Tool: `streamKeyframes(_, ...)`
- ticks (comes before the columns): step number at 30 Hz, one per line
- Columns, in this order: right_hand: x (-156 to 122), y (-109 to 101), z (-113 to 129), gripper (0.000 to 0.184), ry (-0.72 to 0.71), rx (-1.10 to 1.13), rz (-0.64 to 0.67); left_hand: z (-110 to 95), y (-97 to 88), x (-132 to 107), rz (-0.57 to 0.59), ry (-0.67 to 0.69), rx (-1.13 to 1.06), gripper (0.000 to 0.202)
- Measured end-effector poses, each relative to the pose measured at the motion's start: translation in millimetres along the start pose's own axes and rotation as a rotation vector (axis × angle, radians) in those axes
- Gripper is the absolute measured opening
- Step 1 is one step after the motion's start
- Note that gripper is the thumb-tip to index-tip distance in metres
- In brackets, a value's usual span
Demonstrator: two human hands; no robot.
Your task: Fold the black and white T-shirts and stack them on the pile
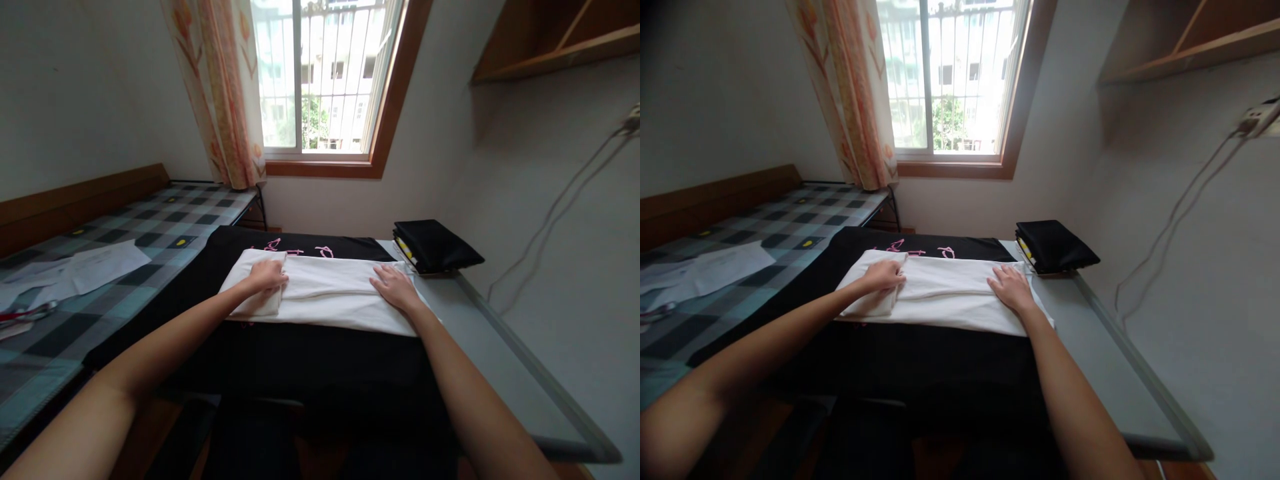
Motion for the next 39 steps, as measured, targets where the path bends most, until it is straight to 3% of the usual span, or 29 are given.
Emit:
streamKeyframes(7, 1, 3, -2, 0.052, -0.014, -0.002, -0.025, 9, -0.1, -6, -0.058, 0.193, -0.173, 0.042)
streamKeyframes(10, 3, 6, -4, 0.053, -0.011, 0.003, -0.022, 28, -6.9, -9, -0.194, 0.274, -0.229, 0.049)
streamKeyframes(12, 3, 8, -5, 0.053, -0.014, 0.007, -0.023, 49, -6.7, -12, -0.286, 0.257, -0.156, 0.049)
streamKeyframes(15, 4, 8, -6, 0.054, -0.018, 0.010, -0.017, 75, 9.8, -19, -0.228, 0.230, -0.007, 0.053)
streamKeyframes(19, 4, 8, -6, 0.054, -0.015, 0.015, -0.006, 85, 29.7, -30, -0.140, 0.303, 0.089, 0.055)
streamKeyframes(23, 3, 7, -5, 0.054, -0.017, 0.008, -0.008, 78, 31.2, -43, -0.148, 0.365, 0.107, 0.058)
streamKeyframes(28, 3, 8, -5, 0.054, -0.023, 0.000, -0.020, 59, 30.1, -70, -0.104, 0.544, 0.053, 0.065)
streamKeyframes(31, 3, 7, -5, 0.053, -0.032, 0.005, -0.034, 42, 24.9, -85, -0.185, 0.588, -0.013, 0.064)
streamKeyframes(34, 2, 5, -4, 0.052, -0.045, 0.012, -0.045, 21, 19.4, -96, -0.287, 0.647, -0.089, 0.051)
streamKeyframes(39, 2, 6, -5, 0.054, -0.034, 0.008, -0.027, -1, 17.2, -104, -0.309, 0.789, -0.080, 0.030)
Point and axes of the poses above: each hand's wrist, its own x-axis towards the middle knuckle, its own y-axis out of the palm, z = x × y, the point moved 5 cm from there along x, towards the middle knuckle, and after that the axes turned 5 degrees about y, right-handed, at the moved point
